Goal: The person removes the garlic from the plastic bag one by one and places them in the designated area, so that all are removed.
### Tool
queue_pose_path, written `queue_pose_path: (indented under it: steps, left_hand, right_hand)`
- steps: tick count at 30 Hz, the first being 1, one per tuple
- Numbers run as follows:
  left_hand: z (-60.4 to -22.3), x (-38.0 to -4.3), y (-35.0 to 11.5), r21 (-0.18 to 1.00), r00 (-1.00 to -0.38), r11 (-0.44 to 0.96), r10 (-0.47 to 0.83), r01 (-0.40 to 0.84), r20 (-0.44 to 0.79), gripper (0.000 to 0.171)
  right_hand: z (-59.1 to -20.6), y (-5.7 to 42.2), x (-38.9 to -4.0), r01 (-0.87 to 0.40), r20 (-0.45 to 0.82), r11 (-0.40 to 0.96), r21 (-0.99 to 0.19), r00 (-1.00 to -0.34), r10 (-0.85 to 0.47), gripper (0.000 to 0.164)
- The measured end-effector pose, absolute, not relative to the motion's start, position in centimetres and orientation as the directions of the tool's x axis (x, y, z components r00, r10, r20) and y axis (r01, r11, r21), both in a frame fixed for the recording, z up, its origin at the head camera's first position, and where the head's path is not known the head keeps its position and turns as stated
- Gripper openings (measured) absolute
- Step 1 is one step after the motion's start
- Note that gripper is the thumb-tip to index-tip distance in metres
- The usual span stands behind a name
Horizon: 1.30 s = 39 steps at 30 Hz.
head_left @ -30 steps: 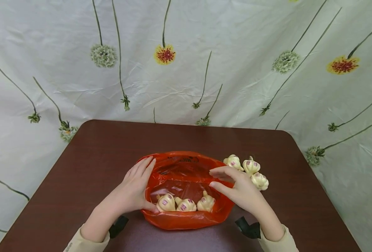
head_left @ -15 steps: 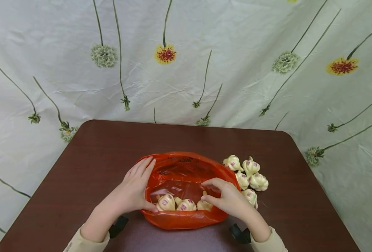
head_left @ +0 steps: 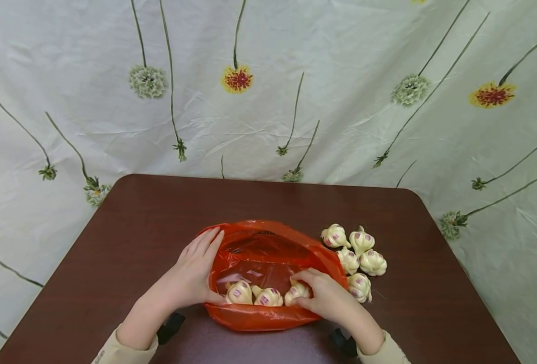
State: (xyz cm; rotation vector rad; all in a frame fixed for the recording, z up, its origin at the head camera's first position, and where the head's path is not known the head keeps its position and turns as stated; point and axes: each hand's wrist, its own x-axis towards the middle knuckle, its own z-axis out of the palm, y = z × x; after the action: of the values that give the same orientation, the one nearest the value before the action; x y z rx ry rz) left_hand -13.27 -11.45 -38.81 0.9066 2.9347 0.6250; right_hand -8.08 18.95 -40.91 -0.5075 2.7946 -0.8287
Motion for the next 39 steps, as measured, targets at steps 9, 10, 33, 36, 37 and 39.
queue_pose_path:
  steps: [9,10,33,36,37,39]
  left_hand:
    - [-39.01,-13.50,-11.51,0.375,-0.831,0.752,0.545,0.542,0.109,0.127]
    - [-39.02,-13.52,-11.50,0.374,-0.831,0.751,0.546,0.544,0.110,0.127]
    - [-38.94,-13.53,-11.51,0.386,-0.836,0.753,0.540,0.533,0.100,0.126]
    - [-38.91,-13.55,-11.43,0.386,-0.834,0.751,0.543,0.535,0.099,0.126]
    - [-38.90,-13.54,-11.42,0.386,-0.834,0.751,0.543,0.535,0.099,0.127]
    - [-38.86,-13.53,-11.42,0.387,-0.835,0.752,0.542,0.534,0.098,0.127]
  right_hand:
    - [-41.25,18.77,-8.37,-0.244,-0.146,0.793,-0.559,-0.912,-0.383,0.042]
    - [-41.24,18.76,-8.40,-0.255,-0.141,0.791,-0.557,-0.909,-0.392,0.042]
    - [-41.80,18.80,-8.75,-0.329,-0.088,0.763,-0.556,-0.890,-0.448,0.031]
    - [-41.69,18.85,-8.69,-0.337,-0.063,0.761,-0.555,-0.894,-0.443,0.033]
    - [-41.61,18.84,-8.69,-0.336,-0.055,0.760,-0.556,-0.898,-0.437,0.033]
    - [-41.38,18.84,-8.70,-0.328,-0.041,0.757,-0.565,-0.905,-0.423,0.034]
